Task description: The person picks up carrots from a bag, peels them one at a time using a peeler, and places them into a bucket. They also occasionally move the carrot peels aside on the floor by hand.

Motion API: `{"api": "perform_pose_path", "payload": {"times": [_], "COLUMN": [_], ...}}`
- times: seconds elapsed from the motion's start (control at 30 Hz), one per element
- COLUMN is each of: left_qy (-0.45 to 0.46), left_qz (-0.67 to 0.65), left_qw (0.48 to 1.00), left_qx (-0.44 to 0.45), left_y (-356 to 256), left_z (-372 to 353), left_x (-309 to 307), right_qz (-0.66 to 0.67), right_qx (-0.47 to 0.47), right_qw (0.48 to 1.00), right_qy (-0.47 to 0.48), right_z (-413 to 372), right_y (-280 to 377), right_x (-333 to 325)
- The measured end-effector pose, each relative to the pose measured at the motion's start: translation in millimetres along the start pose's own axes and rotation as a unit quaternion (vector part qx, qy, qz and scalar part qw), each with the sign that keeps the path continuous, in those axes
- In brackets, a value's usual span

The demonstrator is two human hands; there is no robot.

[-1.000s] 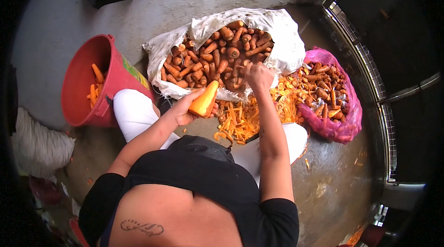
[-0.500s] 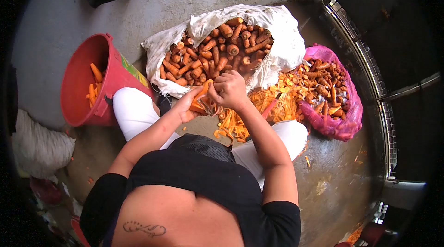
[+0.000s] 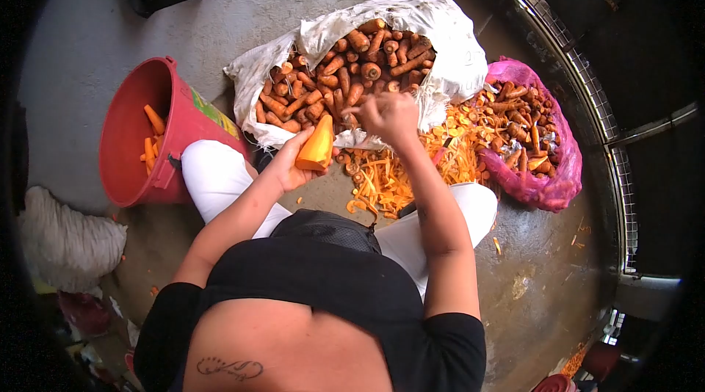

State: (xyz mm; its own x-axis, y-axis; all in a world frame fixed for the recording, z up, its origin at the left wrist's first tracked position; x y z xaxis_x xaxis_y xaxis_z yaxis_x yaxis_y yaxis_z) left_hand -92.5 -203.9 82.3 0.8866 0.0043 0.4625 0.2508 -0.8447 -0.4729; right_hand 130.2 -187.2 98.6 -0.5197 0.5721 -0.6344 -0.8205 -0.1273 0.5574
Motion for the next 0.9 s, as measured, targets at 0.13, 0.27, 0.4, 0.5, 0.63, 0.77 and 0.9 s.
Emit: {"api": "perform_pose_path", "payload": {"times": [0.13, 0.27, 0.4, 0.5, 0.63, 0.77, 0.9], "left_qy": [-0.021, -0.046, -0.042, -0.034, 0.010, 0.055, 0.065], "left_qz": [-0.007, 0.001, 0.005, 0.070, 0.070, 0.059, 0.020], "left_qw": [1.000, 0.999, 0.999, 0.997, 0.997, 0.997, 0.997], "left_qx": [-0.005, 0.012, 0.015, 0.012, -0.006, 0.006, -0.023], "left_y": [5, 11, 9, 10, 13, 3, 1], "left_z": [8, 9, 2, 0, -12, -13, -3], "left_x": [-1, 3, 9, 7, 8, 11, 2], "right_qz": [0.069, 0.090, 0.070, 0.053, -0.112, -0.228, -0.035], "right_qx": [-0.147, -0.187, -0.223, -0.216, -0.147, -0.054, 0.054], "right_qw": [0.986, 0.976, 0.970, 0.973, 0.983, 0.971, 0.998], "right_qy": [-0.036, -0.065, -0.068, -0.065, -0.015, -0.058, 0.024], "right_z": [-21, -22, -20, -17, -2, 1, 7], "right_y": [48, 66, 65, 51, -10, -45, -3], "right_x": [-7, -13, -14, -7, 13, 18, 2]}}
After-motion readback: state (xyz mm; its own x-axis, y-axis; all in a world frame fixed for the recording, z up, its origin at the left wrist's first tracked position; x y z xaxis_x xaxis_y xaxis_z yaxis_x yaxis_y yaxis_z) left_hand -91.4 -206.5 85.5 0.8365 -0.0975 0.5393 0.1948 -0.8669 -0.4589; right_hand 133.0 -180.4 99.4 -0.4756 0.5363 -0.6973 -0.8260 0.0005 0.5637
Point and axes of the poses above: each hand's wrist, its own z-axis towards the middle knuckle, its own x-axis out of the palm, y = z × x, the point moved 2 cm from there along z, towards the middle knuckle, and after that the axes turned 15 degrees about -y, right-handed, at the moved point
